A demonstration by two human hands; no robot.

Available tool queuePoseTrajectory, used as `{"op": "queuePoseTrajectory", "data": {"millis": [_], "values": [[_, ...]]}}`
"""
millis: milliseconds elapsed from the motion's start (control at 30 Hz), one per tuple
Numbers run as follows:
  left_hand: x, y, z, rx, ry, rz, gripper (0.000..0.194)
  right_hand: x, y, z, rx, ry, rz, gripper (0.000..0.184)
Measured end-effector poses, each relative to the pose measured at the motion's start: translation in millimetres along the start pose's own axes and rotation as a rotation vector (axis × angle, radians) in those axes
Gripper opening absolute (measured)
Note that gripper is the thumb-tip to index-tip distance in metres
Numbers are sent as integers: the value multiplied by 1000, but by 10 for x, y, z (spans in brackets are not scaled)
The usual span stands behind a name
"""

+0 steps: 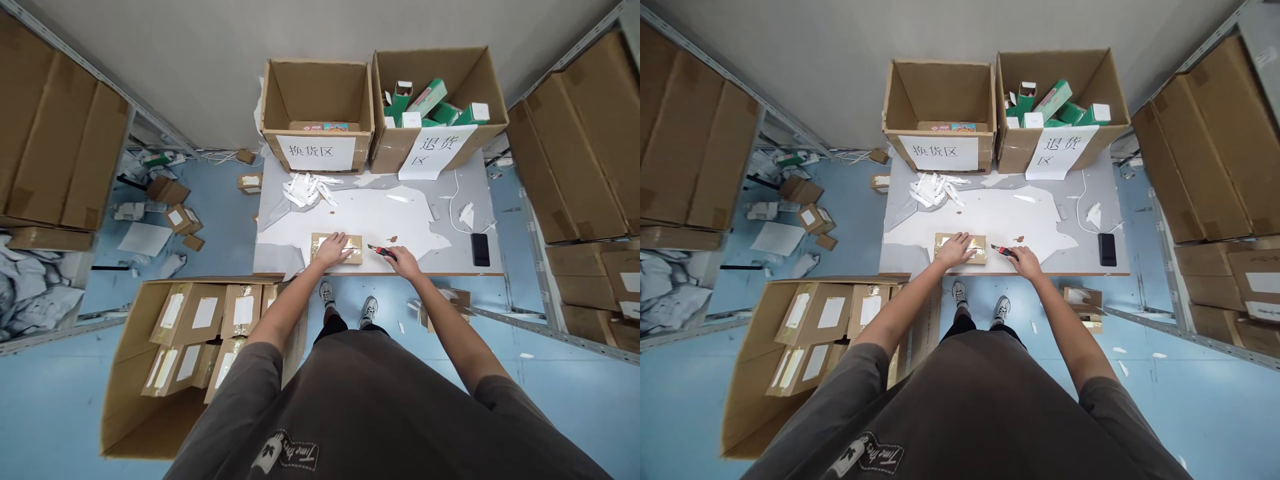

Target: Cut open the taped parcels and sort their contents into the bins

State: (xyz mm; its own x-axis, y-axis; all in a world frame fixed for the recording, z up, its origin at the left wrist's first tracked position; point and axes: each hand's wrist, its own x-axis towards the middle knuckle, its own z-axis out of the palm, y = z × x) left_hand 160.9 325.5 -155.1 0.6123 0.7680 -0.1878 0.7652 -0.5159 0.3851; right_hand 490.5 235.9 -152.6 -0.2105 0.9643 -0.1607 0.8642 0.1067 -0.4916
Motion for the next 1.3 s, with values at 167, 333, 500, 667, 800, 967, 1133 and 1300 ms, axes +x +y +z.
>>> {"op": "queuePoseTrajectory", "data": {"millis": [167, 333, 500, 667, 800, 967, 1133, 1300], "values": [[-45, -148, -379, 113, -301, 32, 111, -77, -254, -6, 304, 206, 141, 53], [-38, 55, -402, 119, -273, -235, 110, 120, -719, 110, 838, 370, 321, 60], [50, 471, -200, 84, -154, -681, 111, 286, -1005, 177, 1221, 437, 391, 59], [73, 469, -285, -38, -162, -766, 99, 301, -1036, 134, 1306, 420, 411, 59], [-89, 100, -567, 77, -146, -206, 73, 253, -1004, 71, 1281, 352, 427, 61], [-193, -121, -655, 82, -416, 233, 68, 205, -1052, 78, 1282, 277, 477, 63], [-164, 77, -463, 189, -274, 101, 77, 165, -1041, 144, 1289, 230, 524, 61], [-91, 342, -270, 218, -154, -136, 75, 105, -915, 196, 1254, 208, 591, 55]]}}
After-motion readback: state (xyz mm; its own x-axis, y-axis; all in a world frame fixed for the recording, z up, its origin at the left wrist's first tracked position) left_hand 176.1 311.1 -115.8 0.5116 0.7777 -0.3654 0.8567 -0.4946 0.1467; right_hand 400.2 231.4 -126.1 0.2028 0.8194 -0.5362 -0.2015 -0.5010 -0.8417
